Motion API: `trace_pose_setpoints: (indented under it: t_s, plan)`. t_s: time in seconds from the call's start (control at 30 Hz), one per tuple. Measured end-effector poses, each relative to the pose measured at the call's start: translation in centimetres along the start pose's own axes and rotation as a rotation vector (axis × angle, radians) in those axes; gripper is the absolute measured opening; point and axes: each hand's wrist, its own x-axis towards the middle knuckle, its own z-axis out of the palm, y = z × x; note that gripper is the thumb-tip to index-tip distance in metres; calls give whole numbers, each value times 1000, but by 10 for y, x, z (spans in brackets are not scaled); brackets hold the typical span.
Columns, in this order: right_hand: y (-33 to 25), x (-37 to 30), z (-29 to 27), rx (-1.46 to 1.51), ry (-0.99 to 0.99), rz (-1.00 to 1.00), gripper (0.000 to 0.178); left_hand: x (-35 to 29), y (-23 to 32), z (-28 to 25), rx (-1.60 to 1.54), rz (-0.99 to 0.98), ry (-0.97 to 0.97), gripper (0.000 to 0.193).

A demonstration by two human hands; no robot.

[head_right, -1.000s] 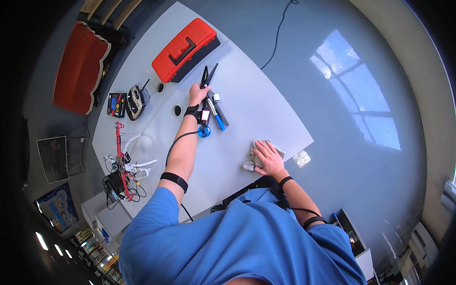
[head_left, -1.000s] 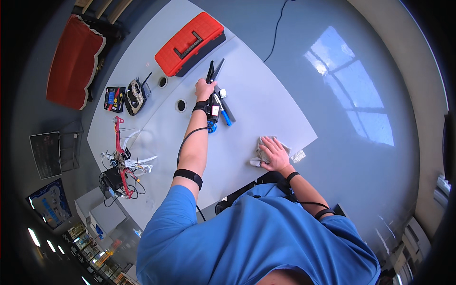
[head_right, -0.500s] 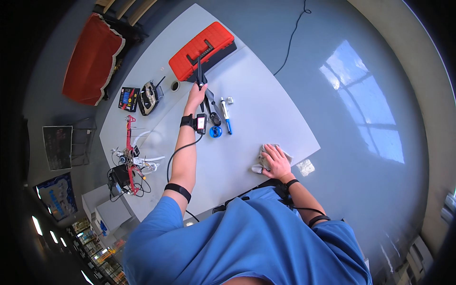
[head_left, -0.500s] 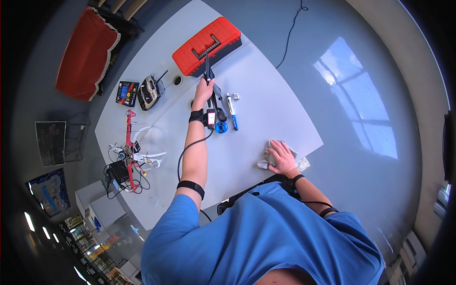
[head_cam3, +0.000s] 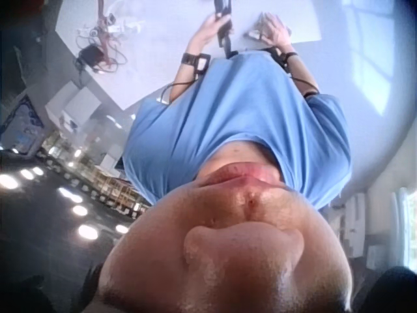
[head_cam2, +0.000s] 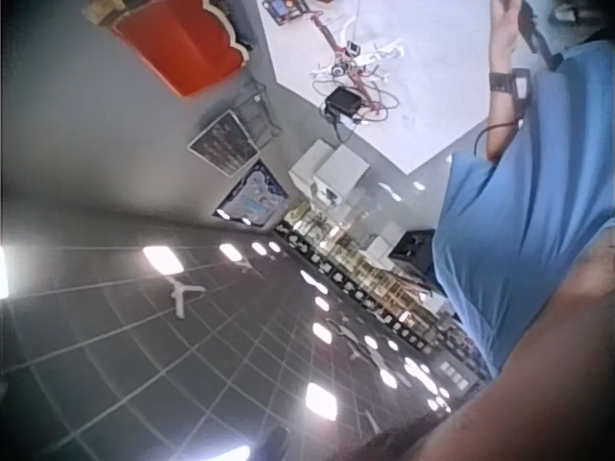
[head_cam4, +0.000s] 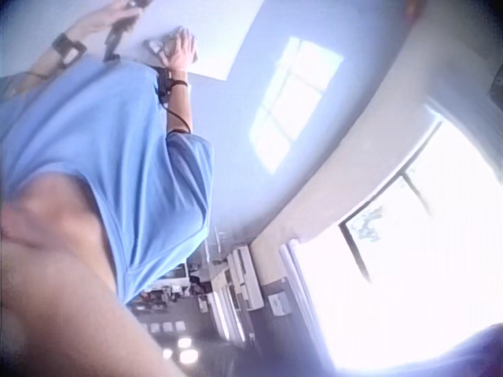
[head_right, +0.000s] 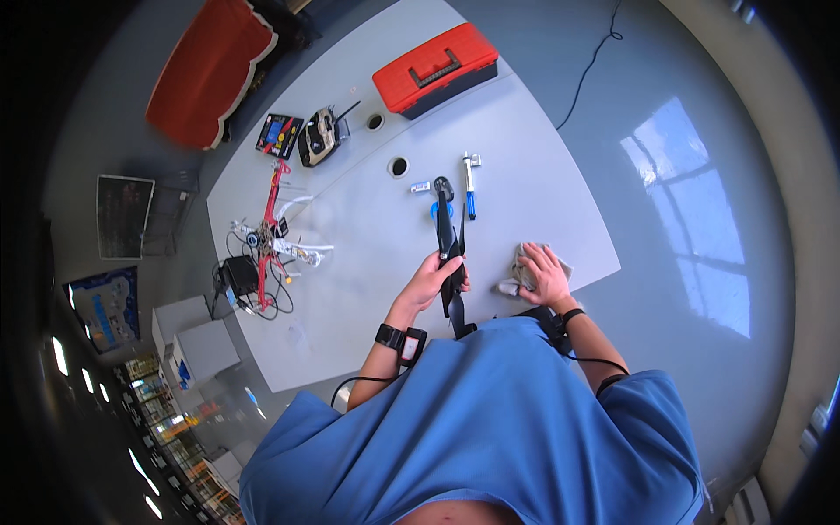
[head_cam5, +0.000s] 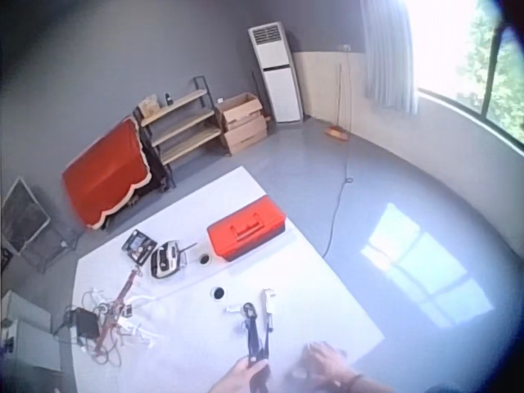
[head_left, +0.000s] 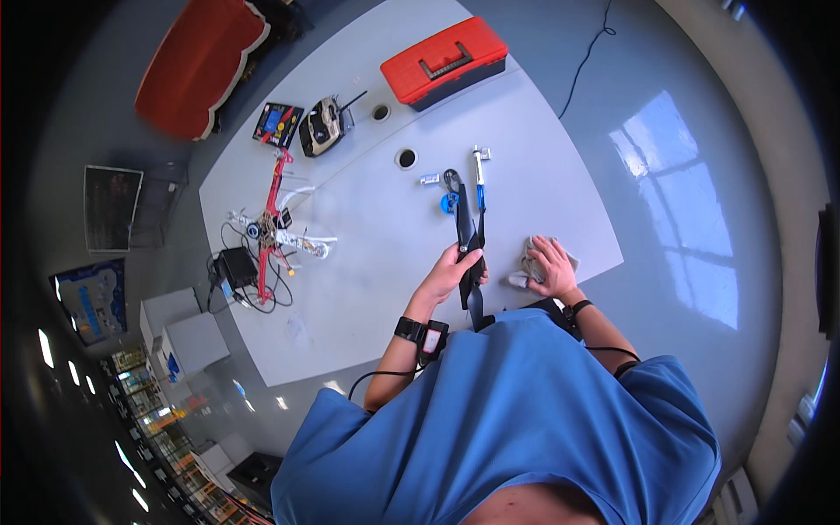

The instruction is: The person is cleaning a desk, a stool, and various technical equipment using a cloth.

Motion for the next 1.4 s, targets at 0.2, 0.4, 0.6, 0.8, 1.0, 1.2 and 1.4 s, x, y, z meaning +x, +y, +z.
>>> trace_pose_setpoints:
  t_s: [0.2, 0.4, 0.6, 0.8, 1.0, 1.2, 1.4]
  plan:
    - [14, 17, -5, 46, -52, -64, 56, -36, -21, 16, -249, -1, -66, 27]
    - [-17, 73, -18, 696, 24, 564, 47, -47, -21, -2, -323, 92, -127, 32]
    - [-27, 116, 4, 1735, -282, 688, 48, -26, -22, -30, -200, 134, 88, 22]
    - [-119, 149, -7, 1939, -610, 637, 53, -16, -6, -47, -211, 33, 108, 26]
    - [-130, 162, 3, 1659, -521, 587, 33, -19, 0, -48, -133, -66, 192, 24]
    - [-128, 178, 24, 1669, -201, 671, 36, 0, -29, -36, -176, 121, 361, 24]
    - [-122, 186, 3, 1622, -72, 639, 33, -12, -14, -25, -107, -14, 431, 38]
